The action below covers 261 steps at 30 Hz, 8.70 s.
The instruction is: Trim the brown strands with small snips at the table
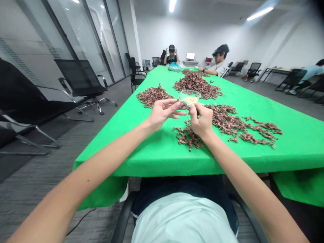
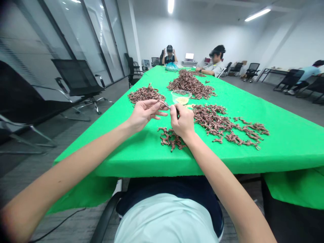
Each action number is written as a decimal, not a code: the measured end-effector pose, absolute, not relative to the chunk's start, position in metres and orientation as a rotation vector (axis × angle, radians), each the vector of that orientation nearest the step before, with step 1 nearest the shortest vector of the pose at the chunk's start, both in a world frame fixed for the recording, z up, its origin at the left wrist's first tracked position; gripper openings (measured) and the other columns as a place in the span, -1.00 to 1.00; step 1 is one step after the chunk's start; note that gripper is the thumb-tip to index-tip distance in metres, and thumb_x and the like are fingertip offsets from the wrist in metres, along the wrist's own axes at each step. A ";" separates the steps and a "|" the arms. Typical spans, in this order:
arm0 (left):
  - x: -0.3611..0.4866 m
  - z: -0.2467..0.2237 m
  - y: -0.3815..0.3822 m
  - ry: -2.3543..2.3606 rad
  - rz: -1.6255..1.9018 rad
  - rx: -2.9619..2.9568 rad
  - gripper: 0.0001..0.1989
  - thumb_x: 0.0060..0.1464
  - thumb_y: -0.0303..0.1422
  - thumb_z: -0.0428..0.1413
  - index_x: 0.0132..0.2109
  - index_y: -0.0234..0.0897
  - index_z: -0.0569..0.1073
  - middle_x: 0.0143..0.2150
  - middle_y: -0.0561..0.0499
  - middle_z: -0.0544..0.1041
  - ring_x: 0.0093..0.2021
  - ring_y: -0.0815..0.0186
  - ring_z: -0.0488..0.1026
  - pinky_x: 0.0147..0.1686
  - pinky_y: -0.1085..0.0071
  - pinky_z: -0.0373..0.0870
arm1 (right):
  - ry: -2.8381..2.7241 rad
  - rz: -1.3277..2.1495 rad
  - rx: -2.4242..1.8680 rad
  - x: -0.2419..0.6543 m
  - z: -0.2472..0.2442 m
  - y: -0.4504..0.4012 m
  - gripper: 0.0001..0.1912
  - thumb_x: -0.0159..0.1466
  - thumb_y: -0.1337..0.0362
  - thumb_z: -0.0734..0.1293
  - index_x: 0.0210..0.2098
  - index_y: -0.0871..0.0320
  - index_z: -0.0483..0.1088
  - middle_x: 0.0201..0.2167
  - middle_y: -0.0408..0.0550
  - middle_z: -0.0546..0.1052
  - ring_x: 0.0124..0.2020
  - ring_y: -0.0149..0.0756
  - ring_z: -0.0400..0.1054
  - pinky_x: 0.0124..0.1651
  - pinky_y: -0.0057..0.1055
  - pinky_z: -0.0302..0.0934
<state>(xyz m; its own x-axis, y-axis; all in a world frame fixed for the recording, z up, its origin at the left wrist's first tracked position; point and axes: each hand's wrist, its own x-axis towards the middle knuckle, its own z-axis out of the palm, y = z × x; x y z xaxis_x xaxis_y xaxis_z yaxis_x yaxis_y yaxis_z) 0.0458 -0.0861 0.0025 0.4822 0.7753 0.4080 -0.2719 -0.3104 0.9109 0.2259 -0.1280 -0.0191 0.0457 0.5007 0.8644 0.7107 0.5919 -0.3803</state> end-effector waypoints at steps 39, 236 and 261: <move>0.046 -0.001 -0.081 0.665 1.147 1.528 -0.51 0.00 -0.01 0.36 -0.05 -0.29 0.64 -0.16 -0.15 0.68 -0.31 0.27 0.64 -0.30 0.39 0.54 | -1.621 -0.280 -0.997 0.223 -0.015 -0.132 -0.62 0.44 0.16 0.17 -0.48 0.13 0.31 -0.62 -0.20 0.27 -0.59 -0.44 0.09 -0.42 -0.38 -0.04; 0.040 0.001 -0.075 0.456 1.160 1.757 -0.60 0.02 -0.08 0.37 -0.08 -0.25 0.68 0.01 -0.16 0.67 0.07 0.09 0.59 0.07 0.17 0.54 | -1.693 -0.138 -1.043 0.230 -0.017 -0.126 -0.45 0.45 0.06 0.14 -0.64 0.10 0.20 -0.72 -0.18 0.24 -0.68 -0.45 0.08 -0.47 -0.36 -0.08; 0.039 0.005 -0.080 0.462 1.163 1.747 -0.60 -0.07 -0.20 0.44 -0.10 -0.31 0.67 -0.05 -0.18 0.68 -0.07 0.12 0.65 -0.11 0.30 0.61 | -1.662 -0.199 -1.036 0.233 -0.015 -0.127 -0.53 0.43 0.11 0.16 -0.60 0.10 0.20 -0.69 -0.21 0.20 -0.64 -0.44 0.08 -0.45 -0.37 -0.05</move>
